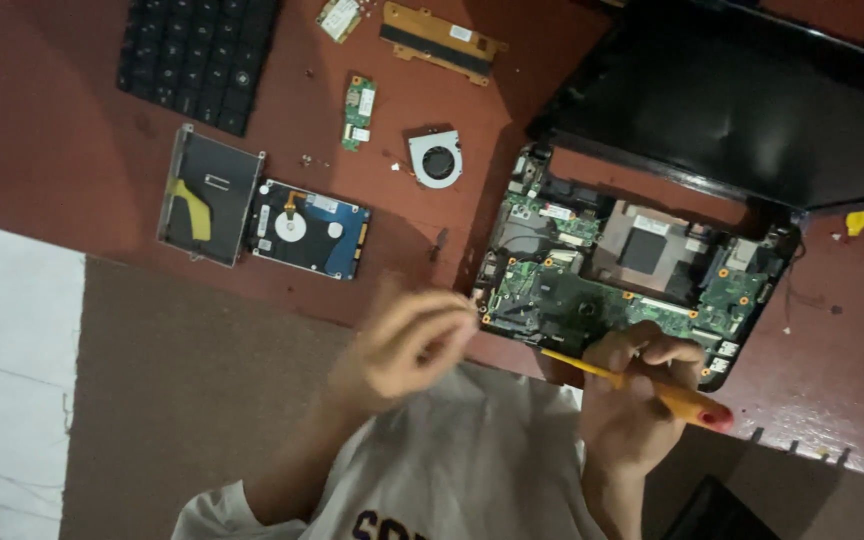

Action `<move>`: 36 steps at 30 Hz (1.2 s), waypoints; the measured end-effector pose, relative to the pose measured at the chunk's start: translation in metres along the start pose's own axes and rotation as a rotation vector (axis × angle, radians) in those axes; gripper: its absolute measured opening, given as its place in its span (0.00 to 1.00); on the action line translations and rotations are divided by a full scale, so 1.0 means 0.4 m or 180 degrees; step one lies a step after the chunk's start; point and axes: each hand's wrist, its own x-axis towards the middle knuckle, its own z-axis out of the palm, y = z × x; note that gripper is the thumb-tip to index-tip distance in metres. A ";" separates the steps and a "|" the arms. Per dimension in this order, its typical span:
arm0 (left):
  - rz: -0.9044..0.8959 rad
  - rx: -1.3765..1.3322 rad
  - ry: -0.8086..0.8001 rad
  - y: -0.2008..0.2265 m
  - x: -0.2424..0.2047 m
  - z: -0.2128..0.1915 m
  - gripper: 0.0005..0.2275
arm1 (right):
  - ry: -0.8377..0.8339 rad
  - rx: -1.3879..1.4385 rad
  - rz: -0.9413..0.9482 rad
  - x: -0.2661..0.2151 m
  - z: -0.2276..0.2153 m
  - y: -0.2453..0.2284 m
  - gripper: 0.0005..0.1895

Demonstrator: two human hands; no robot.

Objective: The person uses a screwdriver to remove screws from a laptop's internal components. They remove a hard drive and place it on the table, then continue to unscrew and remove other parts from the motherboard area.

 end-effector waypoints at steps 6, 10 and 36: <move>-0.0496 0.1236 0.0220 -0.048 0.031 -0.085 0.05 | 0.0090 0.0062 0.0199 0.014 0.010 -0.002 0.08; -0.0695 0.1211 0.0064 -0.039 0.046 -0.102 0.07 | 0.0046 0.0206 0.0187 0.009 -0.008 0.005 0.09; 0.0031 0.0631 -0.0648 0.058 0.024 0.048 0.09 | -0.1014 -0.4498 0.0458 0.019 0.049 -0.157 0.11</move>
